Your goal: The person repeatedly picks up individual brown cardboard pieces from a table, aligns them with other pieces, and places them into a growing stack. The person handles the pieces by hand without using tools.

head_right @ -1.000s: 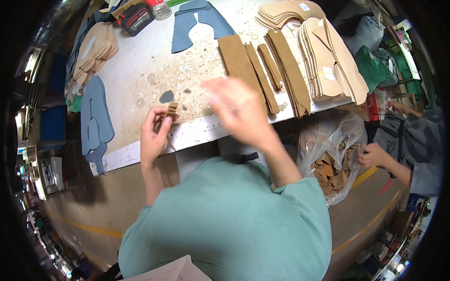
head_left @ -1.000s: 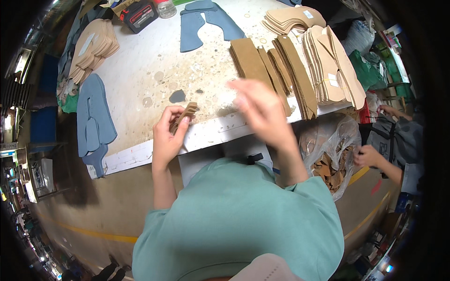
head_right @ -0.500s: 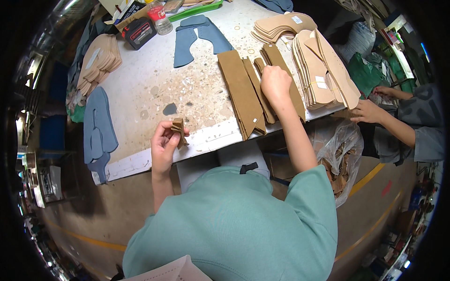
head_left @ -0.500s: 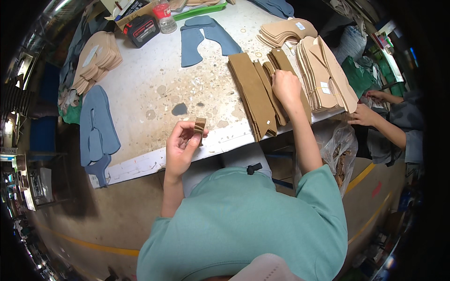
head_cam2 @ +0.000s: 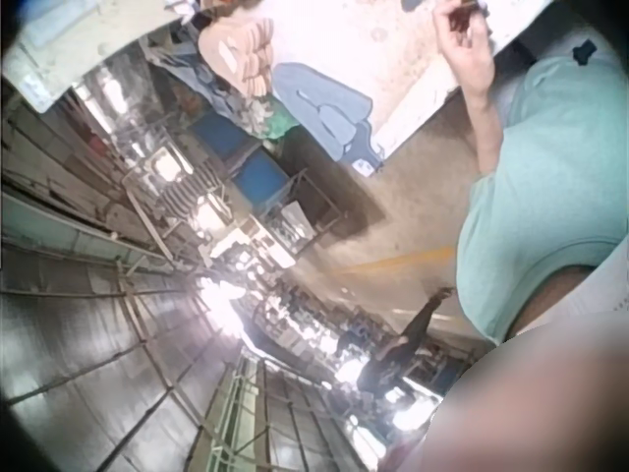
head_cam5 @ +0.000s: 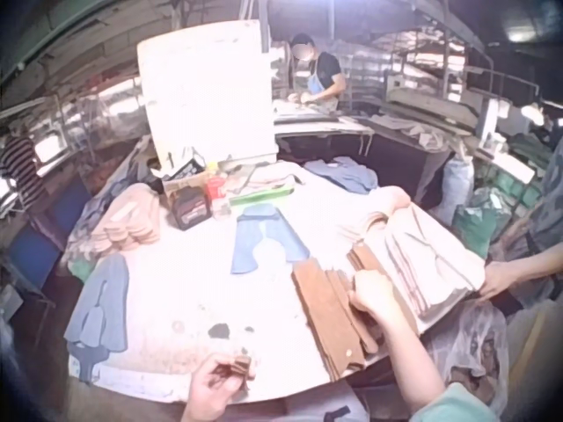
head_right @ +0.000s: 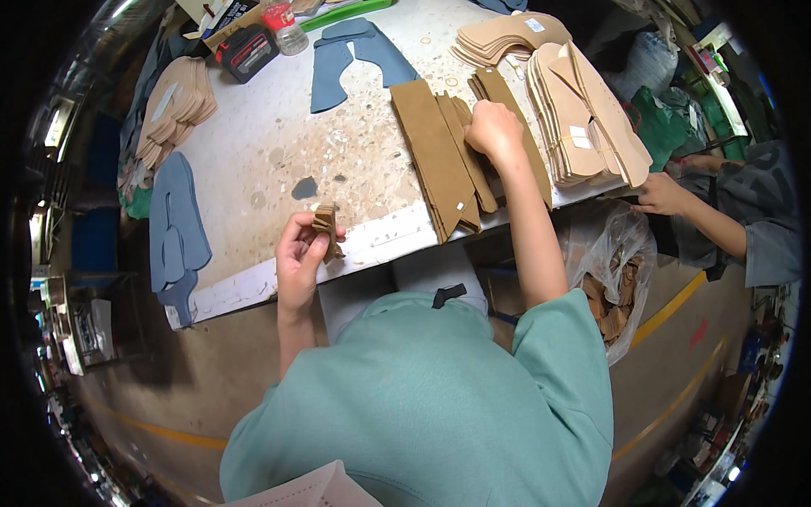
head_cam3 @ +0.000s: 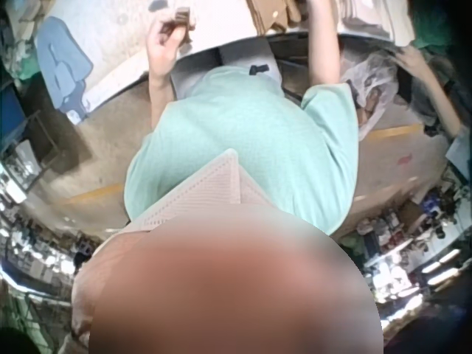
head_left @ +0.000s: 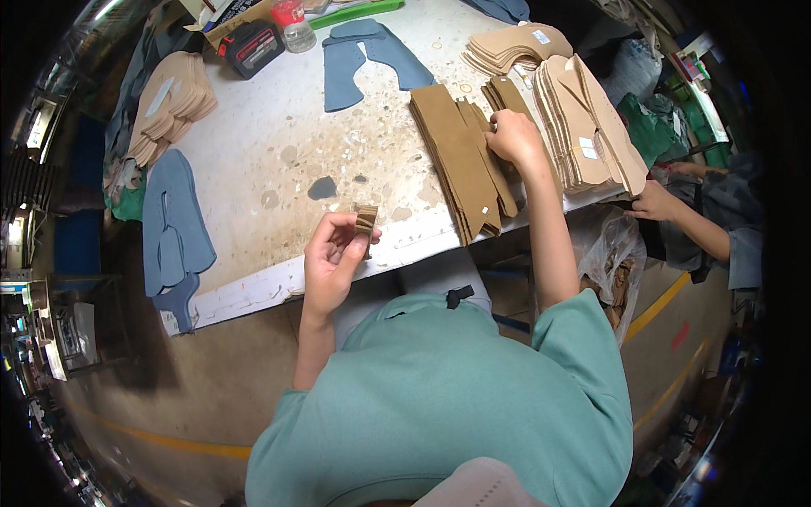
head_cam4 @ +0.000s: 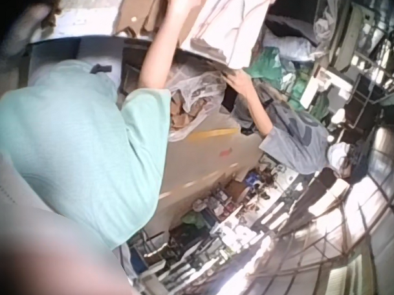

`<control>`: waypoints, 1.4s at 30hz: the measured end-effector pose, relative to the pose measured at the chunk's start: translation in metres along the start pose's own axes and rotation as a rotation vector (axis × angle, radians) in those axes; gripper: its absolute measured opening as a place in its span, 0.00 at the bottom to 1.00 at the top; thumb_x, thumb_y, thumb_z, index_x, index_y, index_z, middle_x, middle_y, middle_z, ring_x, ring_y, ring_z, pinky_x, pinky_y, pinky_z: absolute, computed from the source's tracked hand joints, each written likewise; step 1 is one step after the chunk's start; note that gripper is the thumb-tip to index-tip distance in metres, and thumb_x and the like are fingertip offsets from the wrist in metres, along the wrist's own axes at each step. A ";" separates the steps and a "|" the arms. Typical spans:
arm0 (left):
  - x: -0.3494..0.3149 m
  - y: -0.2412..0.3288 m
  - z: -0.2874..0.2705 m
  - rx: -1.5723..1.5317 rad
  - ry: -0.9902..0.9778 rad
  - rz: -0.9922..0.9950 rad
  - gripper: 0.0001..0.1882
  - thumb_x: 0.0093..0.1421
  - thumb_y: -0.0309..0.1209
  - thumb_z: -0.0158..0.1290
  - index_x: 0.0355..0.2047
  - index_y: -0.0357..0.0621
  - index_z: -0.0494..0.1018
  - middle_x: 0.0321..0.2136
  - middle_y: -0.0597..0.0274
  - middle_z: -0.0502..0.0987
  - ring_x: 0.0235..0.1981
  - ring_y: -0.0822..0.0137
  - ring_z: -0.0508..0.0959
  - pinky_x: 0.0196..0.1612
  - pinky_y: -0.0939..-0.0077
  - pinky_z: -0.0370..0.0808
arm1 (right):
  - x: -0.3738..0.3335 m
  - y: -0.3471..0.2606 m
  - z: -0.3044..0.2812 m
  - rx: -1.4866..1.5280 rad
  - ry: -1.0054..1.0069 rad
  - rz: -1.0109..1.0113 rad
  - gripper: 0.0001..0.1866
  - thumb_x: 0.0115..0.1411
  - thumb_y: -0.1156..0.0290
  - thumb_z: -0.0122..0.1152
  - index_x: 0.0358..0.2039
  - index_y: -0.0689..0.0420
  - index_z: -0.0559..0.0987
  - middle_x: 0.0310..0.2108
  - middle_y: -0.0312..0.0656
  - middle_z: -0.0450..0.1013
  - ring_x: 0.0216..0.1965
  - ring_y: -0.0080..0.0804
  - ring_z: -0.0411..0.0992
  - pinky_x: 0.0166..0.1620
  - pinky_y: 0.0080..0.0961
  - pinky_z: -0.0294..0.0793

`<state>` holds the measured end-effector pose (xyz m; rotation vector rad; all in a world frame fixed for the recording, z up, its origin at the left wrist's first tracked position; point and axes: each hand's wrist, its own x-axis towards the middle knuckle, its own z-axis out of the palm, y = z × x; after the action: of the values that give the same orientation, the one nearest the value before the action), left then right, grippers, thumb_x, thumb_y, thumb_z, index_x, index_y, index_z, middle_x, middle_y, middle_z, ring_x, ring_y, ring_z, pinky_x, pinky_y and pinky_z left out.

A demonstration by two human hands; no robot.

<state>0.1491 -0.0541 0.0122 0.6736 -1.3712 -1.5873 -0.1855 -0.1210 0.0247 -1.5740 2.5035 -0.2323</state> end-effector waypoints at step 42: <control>0.043 -0.038 -0.011 1.290 0.530 0.014 0.12 0.59 0.38 0.57 0.37 0.45 0.74 0.29 0.59 0.76 0.28 0.56 0.79 0.32 0.60 0.75 | -0.127 -0.127 0.064 0.384 0.045 -0.403 0.25 0.55 0.62 0.66 0.45 0.68 0.72 0.37 0.55 0.69 0.34 0.56 0.76 0.36 0.45 0.78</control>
<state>0.1283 -0.0983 -0.0204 1.6541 -1.8327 -0.2449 -0.0061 -0.0636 -0.0012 -1.8877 1.9830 -0.7572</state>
